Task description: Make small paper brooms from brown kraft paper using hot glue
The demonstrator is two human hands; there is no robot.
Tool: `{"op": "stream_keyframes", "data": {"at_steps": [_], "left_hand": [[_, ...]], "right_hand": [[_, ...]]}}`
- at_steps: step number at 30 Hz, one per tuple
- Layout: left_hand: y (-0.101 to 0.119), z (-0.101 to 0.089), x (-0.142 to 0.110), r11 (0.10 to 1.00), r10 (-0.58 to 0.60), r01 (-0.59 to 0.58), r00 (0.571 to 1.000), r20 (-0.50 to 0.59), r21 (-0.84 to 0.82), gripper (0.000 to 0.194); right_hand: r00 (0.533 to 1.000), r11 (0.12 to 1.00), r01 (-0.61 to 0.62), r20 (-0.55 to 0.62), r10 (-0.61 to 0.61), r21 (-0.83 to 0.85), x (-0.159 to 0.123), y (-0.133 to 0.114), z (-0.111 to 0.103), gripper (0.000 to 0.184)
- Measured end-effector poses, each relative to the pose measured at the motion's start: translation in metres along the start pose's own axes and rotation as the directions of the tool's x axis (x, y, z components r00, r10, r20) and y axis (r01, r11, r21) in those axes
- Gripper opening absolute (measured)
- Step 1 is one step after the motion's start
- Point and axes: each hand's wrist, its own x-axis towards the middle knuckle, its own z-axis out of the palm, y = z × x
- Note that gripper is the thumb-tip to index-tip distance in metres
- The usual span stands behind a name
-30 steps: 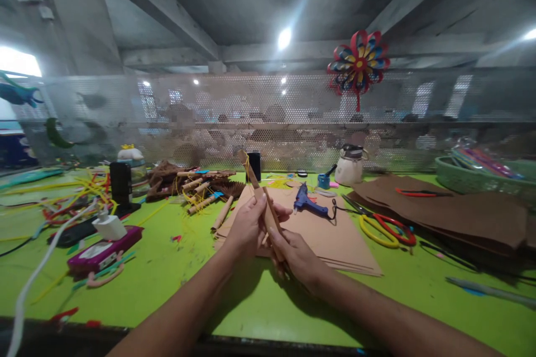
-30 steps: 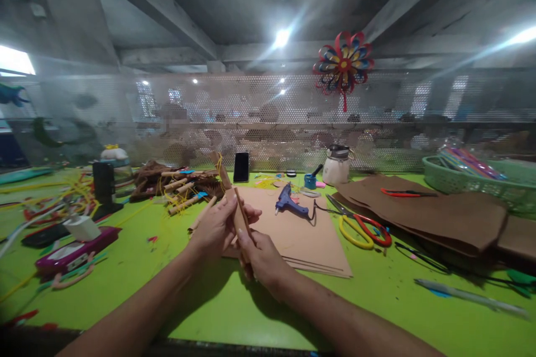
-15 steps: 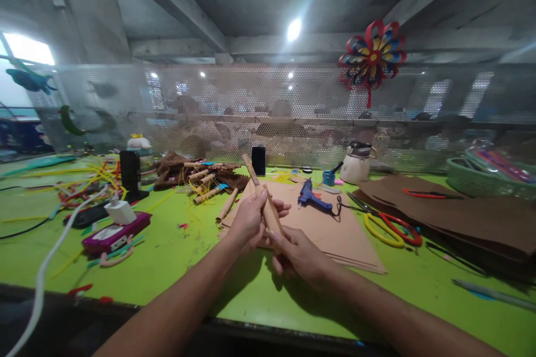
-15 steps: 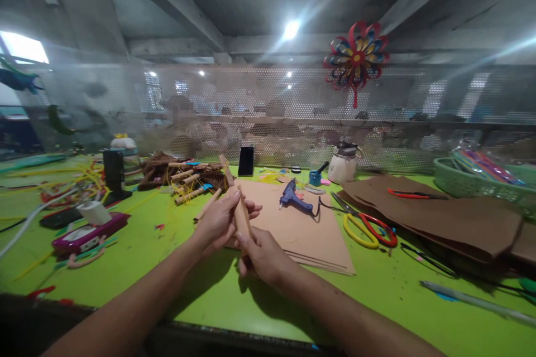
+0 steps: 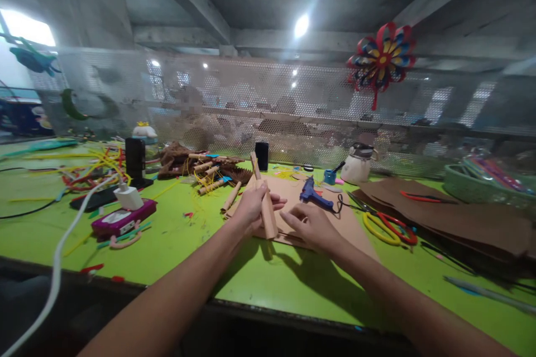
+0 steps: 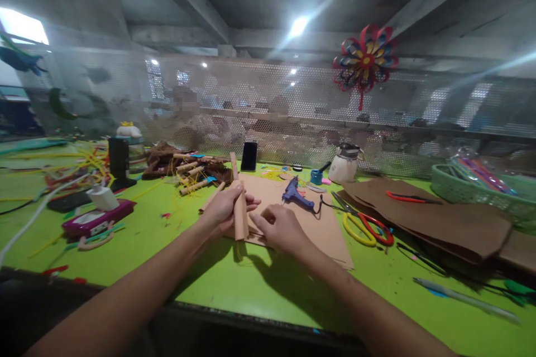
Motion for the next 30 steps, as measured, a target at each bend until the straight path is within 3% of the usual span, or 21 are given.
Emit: {"op": "stream_keyframes", "data": {"at_steps": [4, 8, 16, 19, 24, 30], "left_hand": [[-0.002, 0.005, -0.006, 0.999, 0.036, -0.038, 0.998, 0.054, 0.032, 0.027], [-0.001, 0.007, -0.010, 0.999, 0.035, -0.037, 0.998, 0.052, 0.031, 0.023], [-0.002, 0.005, -0.011, 0.998, -0.007, 0.014, 0.992, 0.125, -0.056, 0.017], [-0.002, 0.000, -0.010, 1.000, -0.011, 0.008, 0.990, 0.143, 0.027, 0.018], [0.001, -0.004, -0.011, 0.989, -0.014, -0.026, 0.964, 0.264, 0.148, 0.028], [-0.005, -0.005, -0.009, 0.974, 0.001, -0.059, 0.966, 0.259, 0.217, 0.026]], "right_hand": [[0.957, 0.924, -0.226, 0.246, 0.152, 0.309, 0.006, 0.001, 0.018, 0.041], [0.925, 0.785, -0.309, 0.360, 0.118, 0.537, -0.002, 0.000, 0.032, 0.045], [0.947, 0.718, -0.298, 0.292, 0.137, 0.629, -0.006, 0.008, 0.032, 0.042], [0.947, 0.700, -0.307, 0.280, 0.157, 0.645, -0.004, 0.008, 0.027, 0.040], [0.953, 0.676, -0.292, 0.265, 0.147, 0.677, -0.002, 0.009, 0.022, 0.040], [0.957, 0.652, -0.284, 0.248, 0.150, 0.703, 0.000, 0.015, 0.027, 0.042]]}}
